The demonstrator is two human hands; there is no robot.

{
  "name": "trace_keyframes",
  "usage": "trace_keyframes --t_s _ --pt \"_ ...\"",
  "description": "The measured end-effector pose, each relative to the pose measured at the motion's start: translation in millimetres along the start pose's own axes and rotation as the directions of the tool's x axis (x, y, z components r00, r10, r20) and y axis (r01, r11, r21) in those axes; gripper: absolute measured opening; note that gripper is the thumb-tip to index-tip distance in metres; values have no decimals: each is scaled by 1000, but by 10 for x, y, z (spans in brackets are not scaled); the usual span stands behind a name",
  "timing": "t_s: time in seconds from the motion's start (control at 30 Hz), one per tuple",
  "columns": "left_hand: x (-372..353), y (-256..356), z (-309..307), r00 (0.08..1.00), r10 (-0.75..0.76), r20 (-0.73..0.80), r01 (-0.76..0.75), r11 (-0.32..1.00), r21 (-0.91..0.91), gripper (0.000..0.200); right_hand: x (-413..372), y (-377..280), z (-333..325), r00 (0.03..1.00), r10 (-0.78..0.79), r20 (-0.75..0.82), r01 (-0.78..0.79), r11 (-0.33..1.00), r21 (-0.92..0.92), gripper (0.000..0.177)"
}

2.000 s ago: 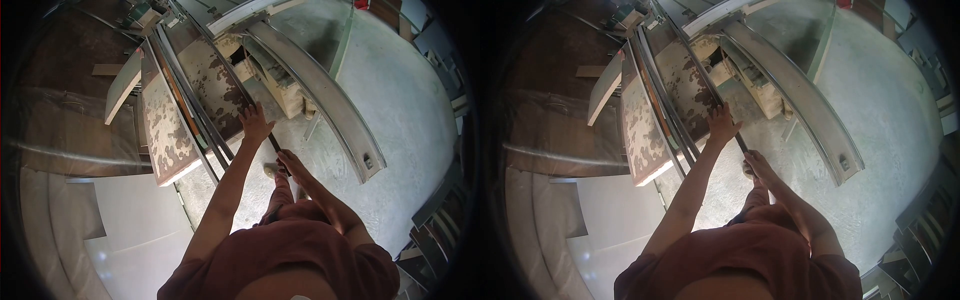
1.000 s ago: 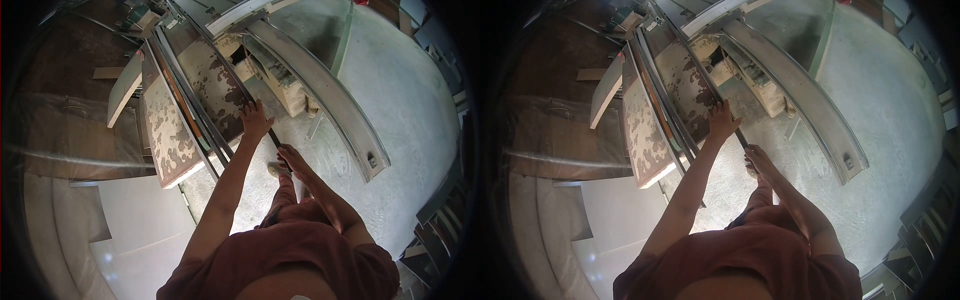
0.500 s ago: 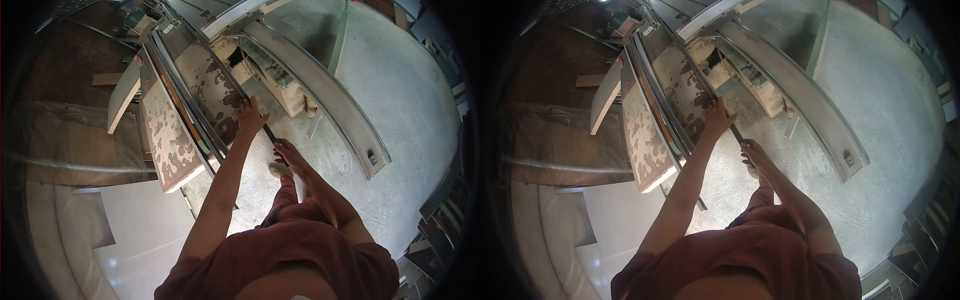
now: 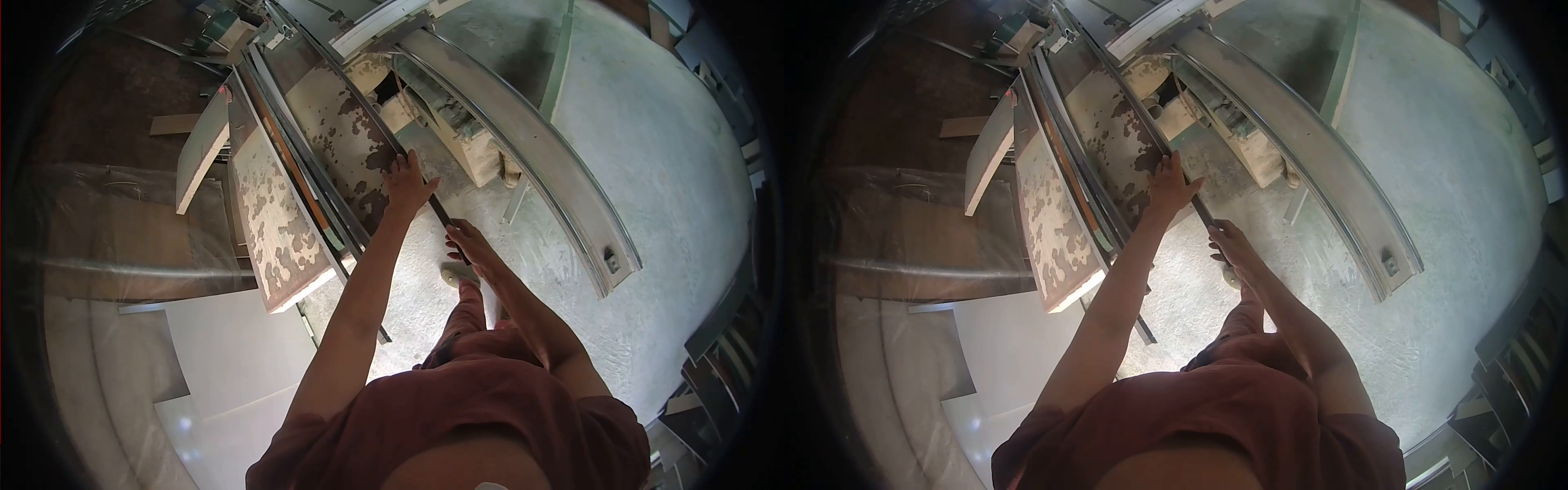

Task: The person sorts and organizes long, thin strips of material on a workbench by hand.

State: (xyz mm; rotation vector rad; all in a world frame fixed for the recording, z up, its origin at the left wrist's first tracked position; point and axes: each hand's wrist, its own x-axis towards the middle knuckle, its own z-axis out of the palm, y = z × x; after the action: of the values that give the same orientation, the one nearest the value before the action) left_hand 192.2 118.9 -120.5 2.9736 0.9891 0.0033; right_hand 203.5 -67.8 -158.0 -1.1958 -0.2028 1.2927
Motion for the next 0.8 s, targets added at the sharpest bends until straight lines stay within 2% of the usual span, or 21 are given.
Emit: trace_keyframes --t_s 0.27,0.33,0.8 --pt "47 13 -101 998 -28 58 26 999 35 81 85 -14 17 1000 -8 -9 8 1000 22 45" --pt "71 -18 -60 999 -3 35 2 1000 24 86 102 -17 16 1000 -9 -6 9 1000 27 45" --pt "178 -98 -11 1000 3 -6 -3 1000 20 84 180 -83 54 1000 -23 -12 23 999 23 45"
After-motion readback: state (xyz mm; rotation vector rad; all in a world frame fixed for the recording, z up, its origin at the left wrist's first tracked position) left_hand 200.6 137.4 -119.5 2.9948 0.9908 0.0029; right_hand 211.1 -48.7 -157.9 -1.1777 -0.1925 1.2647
